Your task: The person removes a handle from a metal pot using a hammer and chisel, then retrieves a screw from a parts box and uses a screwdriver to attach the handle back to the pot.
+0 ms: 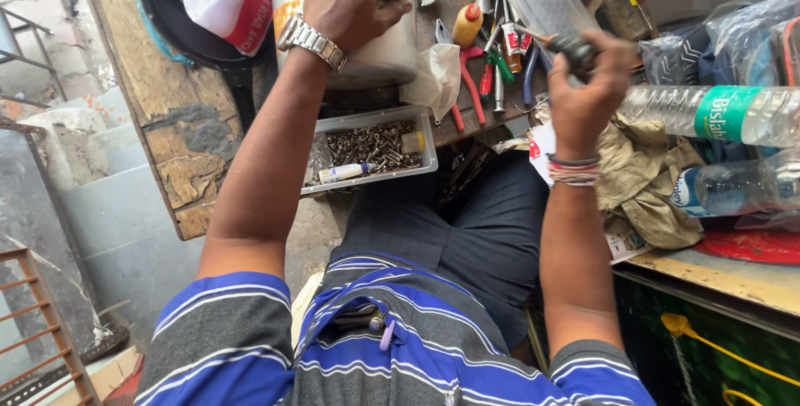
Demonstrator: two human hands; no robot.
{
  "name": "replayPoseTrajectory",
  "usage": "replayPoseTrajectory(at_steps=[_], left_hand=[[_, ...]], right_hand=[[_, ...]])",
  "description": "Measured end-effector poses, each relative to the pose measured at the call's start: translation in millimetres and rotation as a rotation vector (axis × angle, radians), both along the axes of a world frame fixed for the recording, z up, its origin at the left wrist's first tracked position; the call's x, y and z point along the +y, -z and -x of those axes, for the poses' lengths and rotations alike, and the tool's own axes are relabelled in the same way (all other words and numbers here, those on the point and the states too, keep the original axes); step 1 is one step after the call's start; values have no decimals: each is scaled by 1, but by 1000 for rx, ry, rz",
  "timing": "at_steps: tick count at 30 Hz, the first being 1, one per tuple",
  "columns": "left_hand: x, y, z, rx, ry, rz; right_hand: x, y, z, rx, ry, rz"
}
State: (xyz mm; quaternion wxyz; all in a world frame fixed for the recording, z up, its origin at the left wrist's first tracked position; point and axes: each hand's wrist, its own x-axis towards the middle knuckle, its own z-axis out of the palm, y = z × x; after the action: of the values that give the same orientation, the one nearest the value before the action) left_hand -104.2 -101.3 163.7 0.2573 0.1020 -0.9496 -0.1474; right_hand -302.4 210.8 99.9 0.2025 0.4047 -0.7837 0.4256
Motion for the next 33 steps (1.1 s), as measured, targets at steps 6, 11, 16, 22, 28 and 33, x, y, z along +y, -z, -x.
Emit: replayPoseTrajectory(at_steps=[6,11,16,22,28,33], left_hand=[[-3,1,-1,103,63,-4],[-7,3,0,117,65,13],[-10,6,1,112,38,76],[-8,11,4,123,42,78],[-11,12,0,117,57,55],[-11,11,-1,120,46,80]], right_hand=[[-22,-90,-7,-465,-408,538],[-62,-110,-30,-310,-536,519],[-69,-112,-39,-349,-578,442],[-71,-110,-34,-308,-549,404],[-79,-116,-33,-377,-392,357],[-81,-138,-31,-361,-785,296]])
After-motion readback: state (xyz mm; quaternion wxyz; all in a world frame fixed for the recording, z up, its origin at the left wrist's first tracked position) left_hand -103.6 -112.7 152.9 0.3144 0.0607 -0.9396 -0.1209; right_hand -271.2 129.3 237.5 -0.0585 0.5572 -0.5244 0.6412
